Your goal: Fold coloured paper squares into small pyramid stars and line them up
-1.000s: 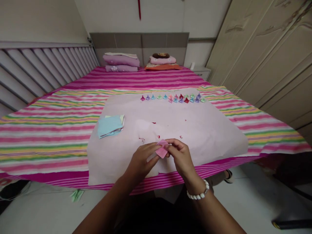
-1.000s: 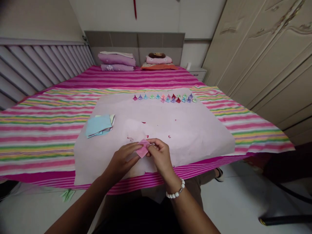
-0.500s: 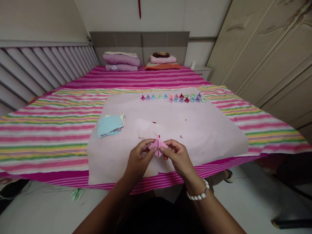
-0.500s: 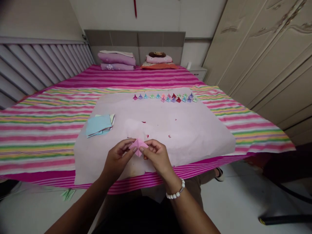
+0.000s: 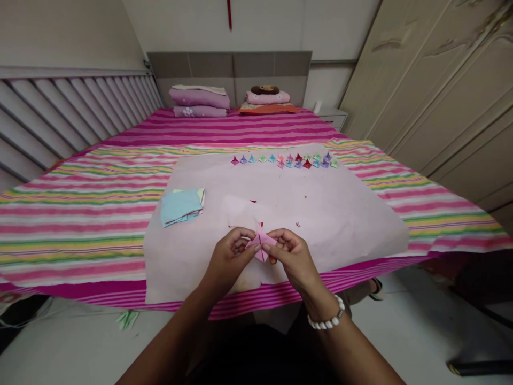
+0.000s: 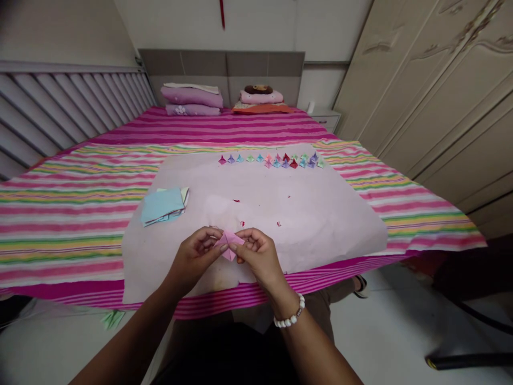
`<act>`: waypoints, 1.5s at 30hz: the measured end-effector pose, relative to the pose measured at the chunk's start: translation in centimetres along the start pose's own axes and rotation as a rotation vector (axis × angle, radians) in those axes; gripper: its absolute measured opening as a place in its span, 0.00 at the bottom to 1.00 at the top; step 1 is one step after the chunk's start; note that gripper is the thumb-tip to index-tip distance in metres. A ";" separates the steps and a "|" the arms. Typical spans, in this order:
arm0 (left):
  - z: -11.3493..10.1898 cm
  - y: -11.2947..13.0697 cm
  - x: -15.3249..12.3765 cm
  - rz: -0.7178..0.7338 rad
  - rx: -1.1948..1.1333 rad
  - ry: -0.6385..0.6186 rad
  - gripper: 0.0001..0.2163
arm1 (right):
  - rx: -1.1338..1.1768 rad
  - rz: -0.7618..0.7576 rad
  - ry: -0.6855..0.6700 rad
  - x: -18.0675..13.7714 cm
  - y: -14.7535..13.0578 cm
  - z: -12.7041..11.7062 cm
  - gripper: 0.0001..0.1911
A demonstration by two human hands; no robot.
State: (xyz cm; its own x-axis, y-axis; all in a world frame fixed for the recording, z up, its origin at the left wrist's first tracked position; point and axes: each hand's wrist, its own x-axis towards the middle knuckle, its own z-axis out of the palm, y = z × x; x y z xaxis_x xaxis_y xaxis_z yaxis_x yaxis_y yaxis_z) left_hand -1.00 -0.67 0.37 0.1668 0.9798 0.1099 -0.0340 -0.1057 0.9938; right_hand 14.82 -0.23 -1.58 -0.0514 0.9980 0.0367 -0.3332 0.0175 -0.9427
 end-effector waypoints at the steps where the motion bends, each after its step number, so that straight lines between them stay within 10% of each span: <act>1: -0.1 0.0 0.0 -0.023 -0.023 -0.017 0.08 | 0.009 -0.016 0.006 0.0 0.0 0.0 0.14; 45: -0.7 0.0 -0.5 -0.092 -0.197 -0.099 0.09 | 0.126 -0.025 -0.036 -0.6 -0.1 0.4 0.06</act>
State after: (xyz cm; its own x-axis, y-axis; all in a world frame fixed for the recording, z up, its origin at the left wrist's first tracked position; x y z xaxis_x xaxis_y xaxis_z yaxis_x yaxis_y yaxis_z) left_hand -1.74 -1.00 0.28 0.2738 0.9613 0.0295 -0.2046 0.0283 0.9784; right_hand 14.48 -0.89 -1.37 -0.0743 0.9945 0.0734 -0.4506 0.0322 -0.8921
